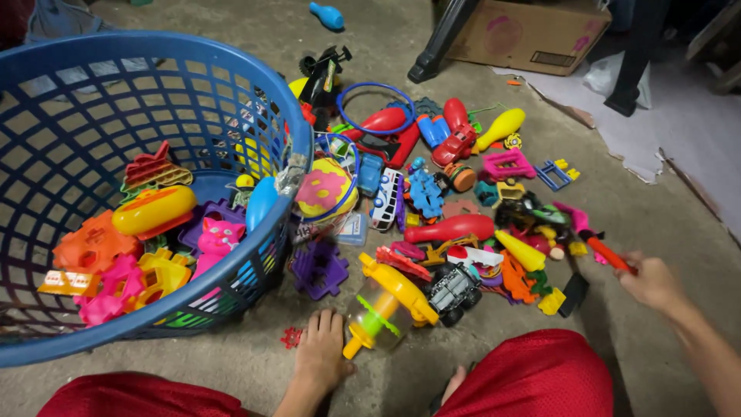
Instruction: The person sits on the floor and sorts a pile of colorful plastic toys into a blue basket. They handle various items including a yellow plastic piece, a spinning top, gears, and a toy car, placing them into the basket one by one.
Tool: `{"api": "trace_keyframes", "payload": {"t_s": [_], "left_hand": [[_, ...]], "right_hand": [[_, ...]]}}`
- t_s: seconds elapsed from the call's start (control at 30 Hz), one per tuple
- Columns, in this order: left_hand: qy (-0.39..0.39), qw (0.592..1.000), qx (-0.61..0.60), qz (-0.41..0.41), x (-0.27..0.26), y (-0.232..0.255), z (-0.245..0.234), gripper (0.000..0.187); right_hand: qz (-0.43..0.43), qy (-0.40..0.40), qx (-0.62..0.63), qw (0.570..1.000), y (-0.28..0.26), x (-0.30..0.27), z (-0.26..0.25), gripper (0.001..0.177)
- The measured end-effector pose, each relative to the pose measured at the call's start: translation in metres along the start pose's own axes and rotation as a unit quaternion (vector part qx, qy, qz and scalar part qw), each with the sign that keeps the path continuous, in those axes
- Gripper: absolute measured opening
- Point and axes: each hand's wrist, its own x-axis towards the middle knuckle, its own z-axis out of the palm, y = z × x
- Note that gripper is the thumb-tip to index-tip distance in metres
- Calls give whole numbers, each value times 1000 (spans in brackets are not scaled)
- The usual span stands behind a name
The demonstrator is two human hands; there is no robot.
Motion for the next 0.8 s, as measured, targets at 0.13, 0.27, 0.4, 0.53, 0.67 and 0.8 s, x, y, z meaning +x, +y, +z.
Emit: {"api": "trace_keyframes", "payload": {"t_s": [0.13,0.27,0.4,0.53,0.67,0.8], "left_hand": [[-2,1000,2,3,0,1,-2,103],[3,1000,3,10,-1,5,-1,102],[5,1000,0,11,-1,3,-2,104],[2,1000,0,11,0,1,-5,102],[1,1000,-9,12,-1,-3,-2,99],[16,999,-19,21,3,-3,2,98]], "right_hand": [[-86,8,132,988,-21,-51,-16,51],[15,-54,24,998,-98,-112,-50,50],[-46,-31,168,984,-141,-148,-55,59],[-20,3,188,982,-148,-165,-34,53],[101,69,214,969,-135,-190,-22,47],[157,84,287,941,-32,-211,71,51]]}}
